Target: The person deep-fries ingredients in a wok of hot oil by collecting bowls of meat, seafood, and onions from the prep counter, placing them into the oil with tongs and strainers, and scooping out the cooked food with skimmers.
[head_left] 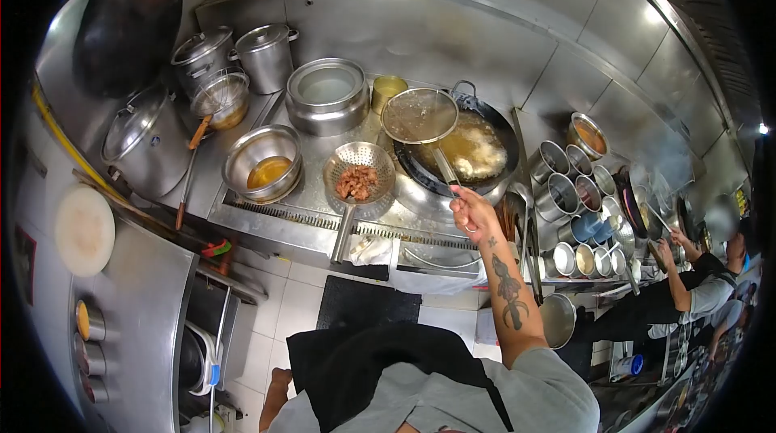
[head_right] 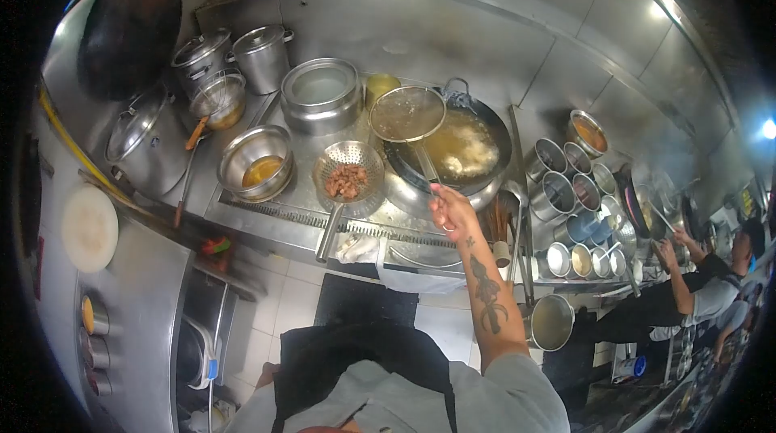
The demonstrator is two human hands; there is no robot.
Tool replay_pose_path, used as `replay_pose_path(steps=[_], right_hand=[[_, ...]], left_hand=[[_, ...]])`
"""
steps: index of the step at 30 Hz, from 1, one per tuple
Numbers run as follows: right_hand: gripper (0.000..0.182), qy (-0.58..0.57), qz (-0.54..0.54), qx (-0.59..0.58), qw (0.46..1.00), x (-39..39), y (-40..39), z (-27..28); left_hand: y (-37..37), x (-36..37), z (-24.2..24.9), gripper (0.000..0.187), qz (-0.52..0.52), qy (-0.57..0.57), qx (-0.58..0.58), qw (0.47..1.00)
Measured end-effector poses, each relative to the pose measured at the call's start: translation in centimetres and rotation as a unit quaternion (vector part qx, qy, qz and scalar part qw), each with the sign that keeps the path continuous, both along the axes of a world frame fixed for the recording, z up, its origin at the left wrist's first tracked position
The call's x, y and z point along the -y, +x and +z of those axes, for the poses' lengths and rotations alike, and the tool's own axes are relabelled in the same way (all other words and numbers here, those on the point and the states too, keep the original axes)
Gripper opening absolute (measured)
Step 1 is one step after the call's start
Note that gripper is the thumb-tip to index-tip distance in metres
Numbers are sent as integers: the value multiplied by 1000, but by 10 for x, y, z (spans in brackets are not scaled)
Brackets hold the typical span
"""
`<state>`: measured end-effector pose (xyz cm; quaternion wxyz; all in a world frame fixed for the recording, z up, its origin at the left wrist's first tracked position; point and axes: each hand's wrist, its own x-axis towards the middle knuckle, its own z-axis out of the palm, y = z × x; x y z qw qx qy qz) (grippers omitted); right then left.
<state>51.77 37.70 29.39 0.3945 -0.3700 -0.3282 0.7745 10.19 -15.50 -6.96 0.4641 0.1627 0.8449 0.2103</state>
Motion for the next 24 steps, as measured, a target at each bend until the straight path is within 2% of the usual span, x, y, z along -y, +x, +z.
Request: replay_pose_path(steps=[3,5,8,11,12,13,14,16,17,20,21,23,24], right_hand=[[25,70,-17,94,993,-3,-38,18],[25,115,-44,189,974,-9,-71,30],[29,278,-65,301,910,-33,-116,14],[28,418,-32,493,762,-92,-163,-50],[26,416,-2,522,745,-94,-176,-50],[25,414,29,549,726,-96,-190,-50],[25,377,7,538,754,-90,-200,-43],[25,301,-37,514,802,-81,-214,-36],[25,377,-66,509,771,-88,-215,-55],[26,664,-143,481,555,-114,-215,-107],[28,305,3,519,799,-67,-231,-39],[29,260,-10,458,850,-44,-237,-13],[29,237,-16,425,873,-37,-240,-14]], left_hand=[[-30,-17,-21,33,-199,-4,-59,978],[-43,-23,-25,37,-152,15,-54,987],[-54,-21,-27,38,-51,37,-48,997],[-65,-1,-35,38,79,5,-14,997],[-66,6,-39,38,123,-6,-2,992],[-71,30,-30,30,-21,36,-69,997],[-75,54,-21,26,-151,82,-156,973],[-99,69,-24,23,-262,59,-190,944],[-113,75,-29,21,-305,33,-185,934],[-152,81,-43,16,-469,-16,-204,859],[-163,79,-50,15,-537,-13,-225,813],[-181,67,-62,12,-647,15,-291,705],[-183,57,-62,10,-637,-13,-296,712]])
